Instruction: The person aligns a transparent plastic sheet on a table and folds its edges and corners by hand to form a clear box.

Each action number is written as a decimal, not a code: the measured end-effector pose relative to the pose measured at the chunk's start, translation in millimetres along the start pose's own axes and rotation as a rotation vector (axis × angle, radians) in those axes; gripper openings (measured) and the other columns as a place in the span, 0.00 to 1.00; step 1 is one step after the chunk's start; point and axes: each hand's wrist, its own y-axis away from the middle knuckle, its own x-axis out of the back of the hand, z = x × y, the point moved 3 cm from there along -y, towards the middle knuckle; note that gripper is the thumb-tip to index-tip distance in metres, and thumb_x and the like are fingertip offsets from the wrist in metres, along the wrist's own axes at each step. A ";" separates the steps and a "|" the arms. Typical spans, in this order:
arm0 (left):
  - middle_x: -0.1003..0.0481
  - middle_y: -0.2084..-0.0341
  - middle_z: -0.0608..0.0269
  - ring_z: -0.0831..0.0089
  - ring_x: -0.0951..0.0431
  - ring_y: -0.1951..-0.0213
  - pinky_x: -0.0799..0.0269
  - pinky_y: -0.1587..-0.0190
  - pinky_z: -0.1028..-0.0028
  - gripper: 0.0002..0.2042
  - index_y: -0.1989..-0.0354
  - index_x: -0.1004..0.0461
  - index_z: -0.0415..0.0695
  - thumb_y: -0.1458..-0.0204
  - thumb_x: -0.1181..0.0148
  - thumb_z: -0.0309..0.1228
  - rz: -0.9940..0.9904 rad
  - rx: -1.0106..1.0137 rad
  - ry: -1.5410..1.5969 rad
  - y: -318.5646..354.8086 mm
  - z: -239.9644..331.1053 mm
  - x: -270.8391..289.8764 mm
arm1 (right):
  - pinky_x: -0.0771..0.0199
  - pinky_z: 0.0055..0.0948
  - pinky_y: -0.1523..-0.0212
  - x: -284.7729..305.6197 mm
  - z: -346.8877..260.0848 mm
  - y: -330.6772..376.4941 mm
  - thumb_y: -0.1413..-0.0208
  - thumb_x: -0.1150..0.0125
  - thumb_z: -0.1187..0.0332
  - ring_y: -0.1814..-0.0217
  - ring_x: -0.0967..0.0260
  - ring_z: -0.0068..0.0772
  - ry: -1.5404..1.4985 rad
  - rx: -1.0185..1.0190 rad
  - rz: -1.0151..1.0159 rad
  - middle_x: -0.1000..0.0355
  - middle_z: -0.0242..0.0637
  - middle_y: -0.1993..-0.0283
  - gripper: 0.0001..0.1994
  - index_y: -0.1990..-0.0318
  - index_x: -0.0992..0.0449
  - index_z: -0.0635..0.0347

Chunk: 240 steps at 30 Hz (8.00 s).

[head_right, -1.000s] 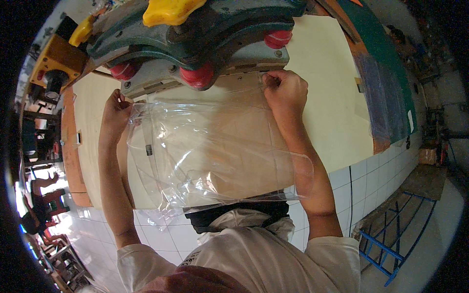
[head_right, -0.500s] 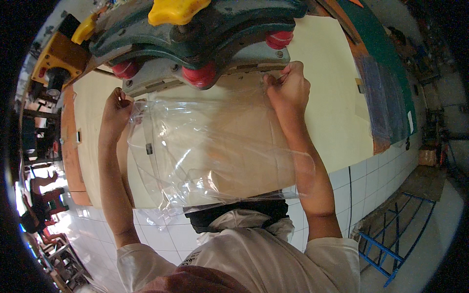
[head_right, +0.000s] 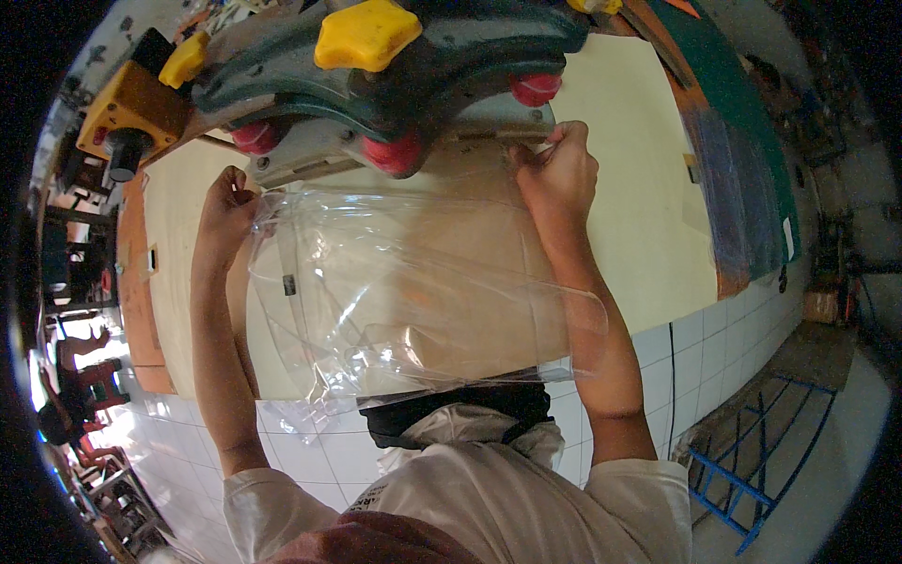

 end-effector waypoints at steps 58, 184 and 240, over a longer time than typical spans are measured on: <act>0.26 0.56 0.46 0.55 0.26 0.56 0.32 0.48 0.65 0.18 0.58 0.27 0.33 0.52 0.59 0.30 -0.406 -0.566 -0.311 57.0 26.0 -9.2 | 0.27 0.38 0.66 3.5 -0.8 4.3 0.57 0.30 0.64 0.72 0.25 0.46 0.088 0.141 0.017 0.24 0.45 0.77 0.12 0.74 0.23 0.65; 0.25 0.52 0.43 0.48 0.29 0.44 0.33 0.43 0.63 0.26 0.58 0.23 0.29 0.55 0.61 0.36 -0.342 -0.552 -0.398 48.4 23.0 -12.8 | 0.33 0.27 0.76 3.9 -4.1 3.2 0.52 0.40 0.74 0.82 0.32 0.25 -0.013 0.302 -0.105 0.27 0.41 0.82 0.07 0.71 0.20 0.70; 0.26 0.51 0.41 0.47 0.29 0.45 0.34 0.42 0.61 0.25 0.60 0.23 0.27 0.55 0.63 0.34 -0.347 -0.540 -0.333 49.0 17.4 -9.0 | 0.31 0.29 0.74 -0.2 -4.9 4.2 0.52 0.40 0.73 0.79 0.29 0.28 0.000 0.251 -0.109 0.26 0.44 0.80 0.07 0.71 0.20 0.71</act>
